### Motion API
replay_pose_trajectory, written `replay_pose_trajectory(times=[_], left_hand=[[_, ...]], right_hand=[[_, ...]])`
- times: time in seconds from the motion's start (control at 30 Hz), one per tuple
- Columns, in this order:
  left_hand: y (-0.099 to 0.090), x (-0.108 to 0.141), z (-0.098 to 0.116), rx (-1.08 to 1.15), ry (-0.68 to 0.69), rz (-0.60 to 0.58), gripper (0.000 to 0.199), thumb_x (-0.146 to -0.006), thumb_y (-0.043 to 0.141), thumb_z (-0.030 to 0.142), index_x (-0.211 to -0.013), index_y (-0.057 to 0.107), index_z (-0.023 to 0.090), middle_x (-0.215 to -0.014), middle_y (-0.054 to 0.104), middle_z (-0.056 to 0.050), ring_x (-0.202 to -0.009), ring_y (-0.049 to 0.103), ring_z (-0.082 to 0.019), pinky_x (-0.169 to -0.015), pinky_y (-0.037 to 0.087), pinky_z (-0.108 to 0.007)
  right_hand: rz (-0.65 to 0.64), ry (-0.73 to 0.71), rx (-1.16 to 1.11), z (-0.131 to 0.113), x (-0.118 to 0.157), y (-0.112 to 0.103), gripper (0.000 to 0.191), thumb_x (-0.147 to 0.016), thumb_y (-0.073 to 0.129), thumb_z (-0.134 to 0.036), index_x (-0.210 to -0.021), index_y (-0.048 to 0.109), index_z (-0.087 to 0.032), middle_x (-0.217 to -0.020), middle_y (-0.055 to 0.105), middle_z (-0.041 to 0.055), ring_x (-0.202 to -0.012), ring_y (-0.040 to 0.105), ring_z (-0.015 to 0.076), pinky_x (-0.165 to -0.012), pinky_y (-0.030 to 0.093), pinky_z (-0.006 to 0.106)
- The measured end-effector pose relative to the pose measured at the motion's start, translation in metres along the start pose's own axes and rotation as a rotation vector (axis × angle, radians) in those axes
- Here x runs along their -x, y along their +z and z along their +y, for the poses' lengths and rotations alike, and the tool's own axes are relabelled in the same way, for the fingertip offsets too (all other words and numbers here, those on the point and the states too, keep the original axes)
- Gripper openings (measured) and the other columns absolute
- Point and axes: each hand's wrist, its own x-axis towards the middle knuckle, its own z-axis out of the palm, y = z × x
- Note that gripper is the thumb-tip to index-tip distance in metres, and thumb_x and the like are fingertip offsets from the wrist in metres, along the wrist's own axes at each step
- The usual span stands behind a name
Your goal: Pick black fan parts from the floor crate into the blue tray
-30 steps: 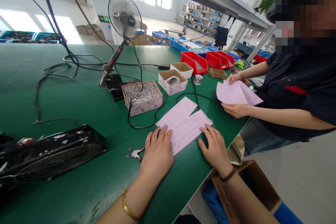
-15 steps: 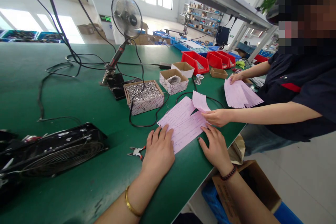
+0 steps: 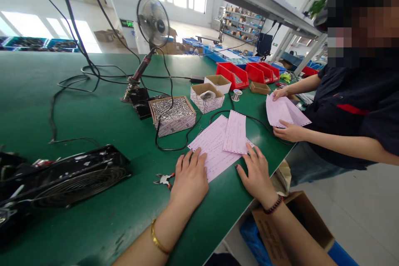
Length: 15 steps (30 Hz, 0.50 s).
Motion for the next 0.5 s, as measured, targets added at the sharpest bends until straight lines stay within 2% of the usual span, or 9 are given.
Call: replay_pose_trajectory(times=[0.17,0.27,0.37,0.5], left_hand=[[-0.001,0.000,0.001,0.009,-0.010,-0.008,0.045,-0.096,0.045,0.019,-0.137,0.062,0.016,-0.150,0.056,-0.011,-0.138,0.049,-0.034,-0.120,0.030,-0.056],[-0.002,-0.001,0.002,0.013,-0.021,-0.017,0.052,-0.096,0.043,0.017,-0.147,0.053,0.014,-0.149,0.057,-0.011,-0.137,0.050,-0.033,-0.120,0.030,-0.055],[-0.003,-0.001,0.002,0.016,-0.018,-0.007,0.058,-0.097,0.041,0.016,-0.155,0.042,0.017,-0.149,0.057,-0.010,-0.136,0.050,-0.031,-0.119,0.031,-0.054],[-0.005,-0.001,0.002,0.014,-0.015,-0.015,0.060,-0.097,0.041,0.015,-0.157,0.039,0.023,-0.150,0.057,-0.009,-0.136,0.051,-0.031,-0.119,0.032,-0.054]], right_hand=[[-0.075,-0.125,-0.140,-0.010,-0.002,-0.012,0.042,-0.102,0.045,-0.033,-0.137,0.057,-0.013,-0.140,0.056,0.0156,-0.138,0.041,0.0327,-0.118,0.032,0.057],[-0.139,-0.194,-0.230,-0.026,0.001,-0.020,0.043,-0.102,0.048,-0.033,-0.138,0.055,-0.012,-0.140,0.055,0.0160,-0.134,0.047,0.0292,-0.120,0.033,0.054],[-0.203,-0.226,-0.278,-0.045,0.007,-0.027,0.046,-0.100,0.052,-0.032,-0.141,0.052,-0.012,-0.143,0.053,0.0155,-0.132,0.048,0.0283,-0.120,0.034,0.054],[-0.260,-0.240,-0.309,-0.067,0.014,-0.029,0.052,-0.094,0.060,-0.031,-0.143,0.051,-0.012,-0.147,0.050,0.0149,-0.133,0.045,0.0307,-0.117,0.037,0.055]])
